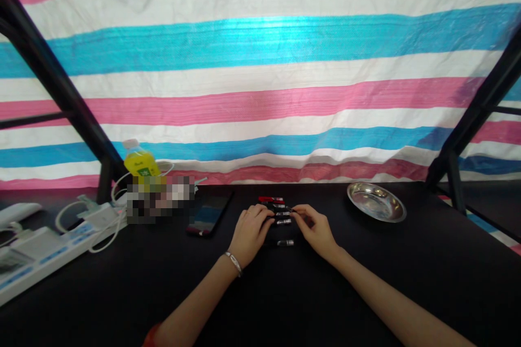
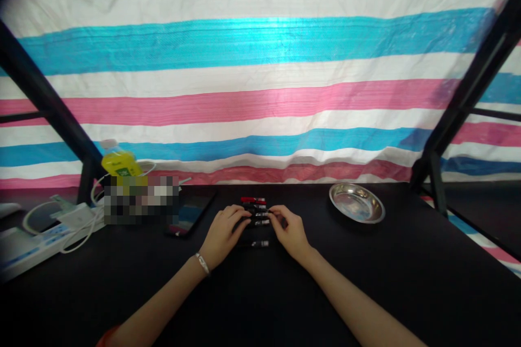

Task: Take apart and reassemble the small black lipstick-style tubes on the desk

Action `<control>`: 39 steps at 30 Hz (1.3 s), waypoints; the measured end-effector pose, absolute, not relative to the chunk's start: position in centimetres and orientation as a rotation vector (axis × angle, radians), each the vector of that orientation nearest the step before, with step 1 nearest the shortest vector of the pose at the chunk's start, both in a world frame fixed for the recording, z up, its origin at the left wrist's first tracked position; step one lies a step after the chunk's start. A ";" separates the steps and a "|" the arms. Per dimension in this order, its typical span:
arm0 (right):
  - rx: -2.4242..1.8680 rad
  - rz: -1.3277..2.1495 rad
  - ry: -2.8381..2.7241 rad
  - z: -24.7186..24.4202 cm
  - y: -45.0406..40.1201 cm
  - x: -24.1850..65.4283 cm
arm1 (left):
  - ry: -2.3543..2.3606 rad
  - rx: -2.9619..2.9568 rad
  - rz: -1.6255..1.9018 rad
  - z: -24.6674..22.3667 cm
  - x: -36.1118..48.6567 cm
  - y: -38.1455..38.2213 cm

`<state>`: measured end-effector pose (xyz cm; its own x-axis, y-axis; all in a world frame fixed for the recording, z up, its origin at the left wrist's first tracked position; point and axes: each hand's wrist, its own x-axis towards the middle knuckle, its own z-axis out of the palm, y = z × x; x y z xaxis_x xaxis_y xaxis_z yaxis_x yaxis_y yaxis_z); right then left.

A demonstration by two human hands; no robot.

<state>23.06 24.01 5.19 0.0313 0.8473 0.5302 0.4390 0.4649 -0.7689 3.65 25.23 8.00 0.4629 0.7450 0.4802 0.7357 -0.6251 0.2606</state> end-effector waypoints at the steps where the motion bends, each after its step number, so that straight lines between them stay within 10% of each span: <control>1: -1.153 0.475 -1.543 5.2 24.1 23.1 | 1.384 2.654 0.853 7.9 3.5 25.4; 20: -1.181 0.574 -1.349 4.6 25.1 23.4 | 1.287 2.703 0.640 7.8 3.2 25.8; 39: -1.184 0.501 -1.289 4.3 24.9 23.6 | 1.363 2.502 1.156 7.1 2.9 26.5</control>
<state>23.56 24.95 4.31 0.2805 0.8412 0.4623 0.3074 0.3776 -0.8735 2.92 26.48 7.07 0.3250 0.7456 0.5818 0.6958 -0.6052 0.3869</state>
